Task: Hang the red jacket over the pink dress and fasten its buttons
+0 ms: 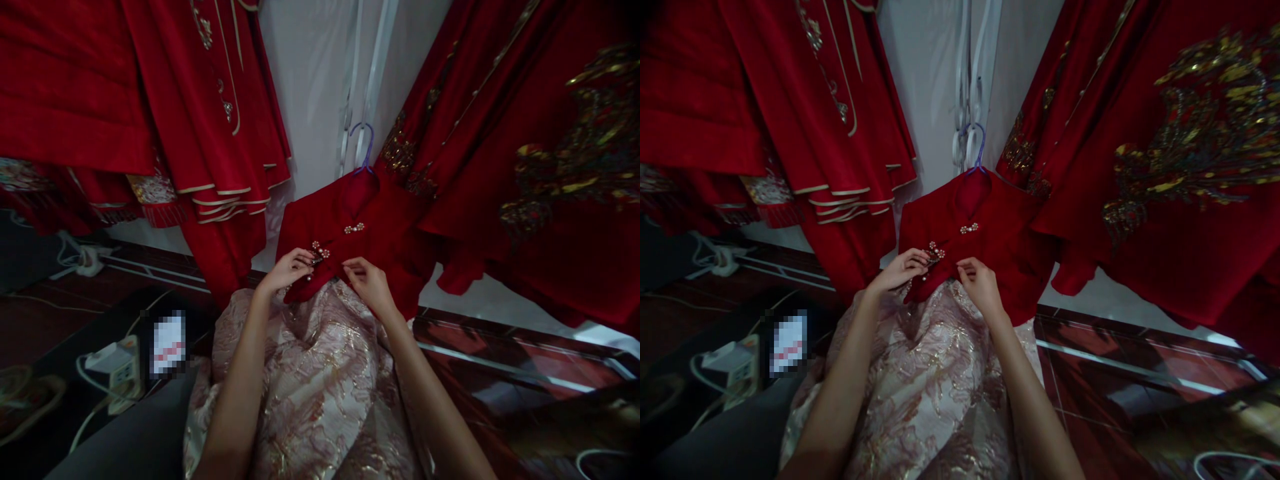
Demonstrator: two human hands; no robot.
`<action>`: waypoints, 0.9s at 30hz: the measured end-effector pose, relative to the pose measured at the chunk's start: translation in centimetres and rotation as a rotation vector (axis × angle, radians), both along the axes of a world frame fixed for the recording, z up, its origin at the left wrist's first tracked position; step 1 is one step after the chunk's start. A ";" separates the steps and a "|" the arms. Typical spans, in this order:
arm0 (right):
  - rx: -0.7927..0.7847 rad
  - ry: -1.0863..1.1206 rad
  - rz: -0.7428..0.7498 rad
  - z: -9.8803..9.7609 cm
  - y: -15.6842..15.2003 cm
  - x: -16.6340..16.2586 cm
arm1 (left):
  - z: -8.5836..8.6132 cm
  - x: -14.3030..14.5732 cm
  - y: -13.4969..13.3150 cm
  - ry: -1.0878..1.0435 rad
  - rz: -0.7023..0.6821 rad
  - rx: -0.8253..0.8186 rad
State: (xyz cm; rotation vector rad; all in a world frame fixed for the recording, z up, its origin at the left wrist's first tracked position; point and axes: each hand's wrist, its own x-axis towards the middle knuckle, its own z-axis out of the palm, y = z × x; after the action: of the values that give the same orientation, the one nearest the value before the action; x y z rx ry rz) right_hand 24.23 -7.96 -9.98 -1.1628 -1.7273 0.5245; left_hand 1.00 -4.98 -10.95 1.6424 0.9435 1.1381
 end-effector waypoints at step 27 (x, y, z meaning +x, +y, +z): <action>-0.212 0.227 0.112 -4.6 -1.3 -3.7 | 0.3 0.1 -1.3 0.205 -0.214 -0.203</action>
State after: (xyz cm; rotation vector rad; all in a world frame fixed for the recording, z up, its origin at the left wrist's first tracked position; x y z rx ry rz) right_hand 20.56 -9.30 -14.57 -1.1092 -1.5736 0.8916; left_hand 1.09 -6.29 -10.69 1.6683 0.9521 0.7166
